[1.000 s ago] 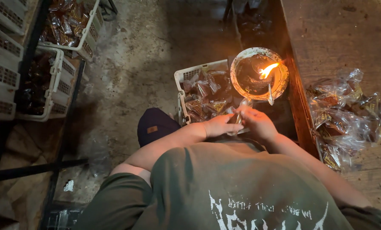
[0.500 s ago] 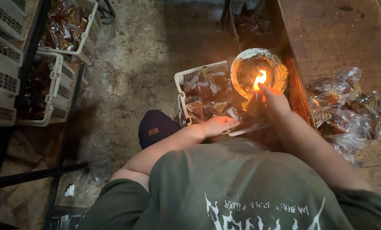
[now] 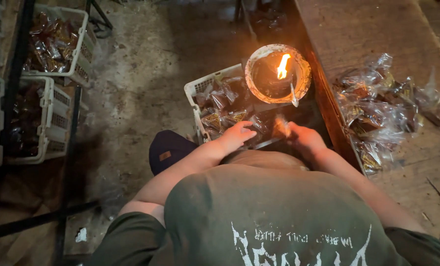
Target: Sealing small plastic bags containing food items by melting the edges over a candle flame.
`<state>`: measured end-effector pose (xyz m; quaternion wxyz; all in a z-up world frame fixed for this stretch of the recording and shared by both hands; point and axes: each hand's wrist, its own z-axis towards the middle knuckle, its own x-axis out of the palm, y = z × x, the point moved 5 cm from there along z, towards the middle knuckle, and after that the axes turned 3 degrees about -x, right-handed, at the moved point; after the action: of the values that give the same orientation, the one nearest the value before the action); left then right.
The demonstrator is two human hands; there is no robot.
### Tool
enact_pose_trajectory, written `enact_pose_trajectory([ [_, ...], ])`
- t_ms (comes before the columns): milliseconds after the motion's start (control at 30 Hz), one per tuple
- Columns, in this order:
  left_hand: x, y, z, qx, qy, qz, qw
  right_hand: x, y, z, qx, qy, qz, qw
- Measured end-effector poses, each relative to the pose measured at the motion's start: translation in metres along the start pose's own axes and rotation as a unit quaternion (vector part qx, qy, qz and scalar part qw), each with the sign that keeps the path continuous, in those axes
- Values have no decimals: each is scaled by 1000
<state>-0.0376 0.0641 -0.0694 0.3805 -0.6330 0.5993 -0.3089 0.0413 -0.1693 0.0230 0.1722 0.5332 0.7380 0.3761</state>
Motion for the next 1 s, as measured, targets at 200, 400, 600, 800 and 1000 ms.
enact_pose_trajectory([
  [200,-1,-24,-33,28,9,5,1000,-49,-3,28,-117,-28,-58,991],
  [400,-9,-28,-41,28,8,21,999,-56,103,-75,-504,-340,-397,687],
  [600,1,-76,-77,-61,66,132,987,-141,110,4,-315,-280,-475,773],
  [800,7,-58,-57,-26,56,-112,992,-64,126,-59,-565,-187,-394,701],
  [1000,18,-48,-59,-30,253,-352,901,19,82,-37,-622,89,-450,634],
])
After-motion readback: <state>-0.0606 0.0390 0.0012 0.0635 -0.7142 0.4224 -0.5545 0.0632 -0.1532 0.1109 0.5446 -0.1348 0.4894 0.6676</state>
